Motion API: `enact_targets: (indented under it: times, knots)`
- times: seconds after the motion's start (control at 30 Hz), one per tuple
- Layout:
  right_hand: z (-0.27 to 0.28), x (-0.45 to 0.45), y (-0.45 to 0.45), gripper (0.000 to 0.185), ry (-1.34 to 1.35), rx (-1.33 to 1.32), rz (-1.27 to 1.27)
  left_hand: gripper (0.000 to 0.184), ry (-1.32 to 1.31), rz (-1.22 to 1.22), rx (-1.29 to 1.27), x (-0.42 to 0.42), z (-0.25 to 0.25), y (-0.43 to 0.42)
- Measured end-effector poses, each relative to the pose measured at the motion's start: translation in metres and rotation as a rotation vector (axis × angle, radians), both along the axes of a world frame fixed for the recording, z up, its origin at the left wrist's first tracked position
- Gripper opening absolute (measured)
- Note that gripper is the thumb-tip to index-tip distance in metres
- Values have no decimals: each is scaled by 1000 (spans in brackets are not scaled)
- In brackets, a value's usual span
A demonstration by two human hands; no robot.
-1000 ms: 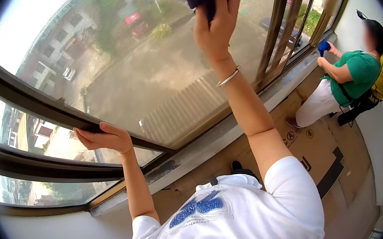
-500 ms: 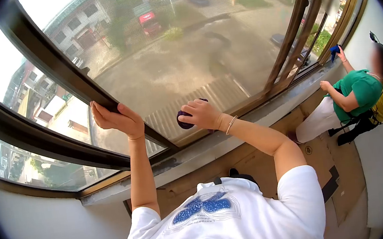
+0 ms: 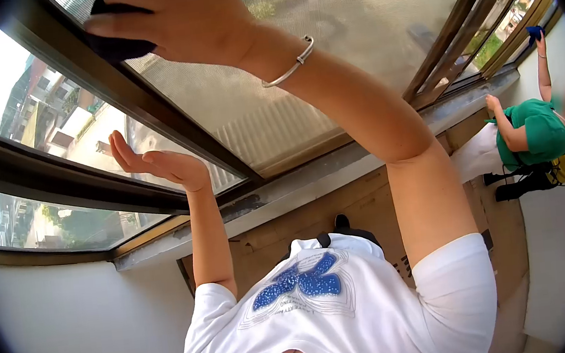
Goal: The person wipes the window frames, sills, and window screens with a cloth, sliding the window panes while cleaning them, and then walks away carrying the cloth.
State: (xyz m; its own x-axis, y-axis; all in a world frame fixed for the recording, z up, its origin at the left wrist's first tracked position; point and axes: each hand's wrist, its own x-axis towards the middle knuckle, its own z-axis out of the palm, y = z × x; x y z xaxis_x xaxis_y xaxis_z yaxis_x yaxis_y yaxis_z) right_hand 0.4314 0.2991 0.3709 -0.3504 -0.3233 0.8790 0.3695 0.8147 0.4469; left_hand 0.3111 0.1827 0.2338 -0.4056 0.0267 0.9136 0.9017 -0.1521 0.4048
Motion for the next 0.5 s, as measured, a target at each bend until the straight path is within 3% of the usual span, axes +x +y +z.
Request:
enact_targets:
  times: [0.03,0.13,0.23,0.33,0.43,0.5]
  knots:
    - [-20,-7,1,27,123,106,-58,56,2,18,8,0,3,-6]
    - [-144,-1,-12,38,-48,-79,-41,58,-38,35,43,-2,7,-15]
    - [-276,28,-21,37,-454,-232,2,59,-67,37,69,-1,7,-21]
    - [-383,81,-22,20,-819,-509,-40,57,11,37,-47,-3,4,-26]
    - [-347,117,-36,19,-824,-703,-42,54,116,-2,-60,-6,6,-26]
    - [-282,127,-34,23,-598,-760,53,51,138,-27,-70,-3,8,-19]
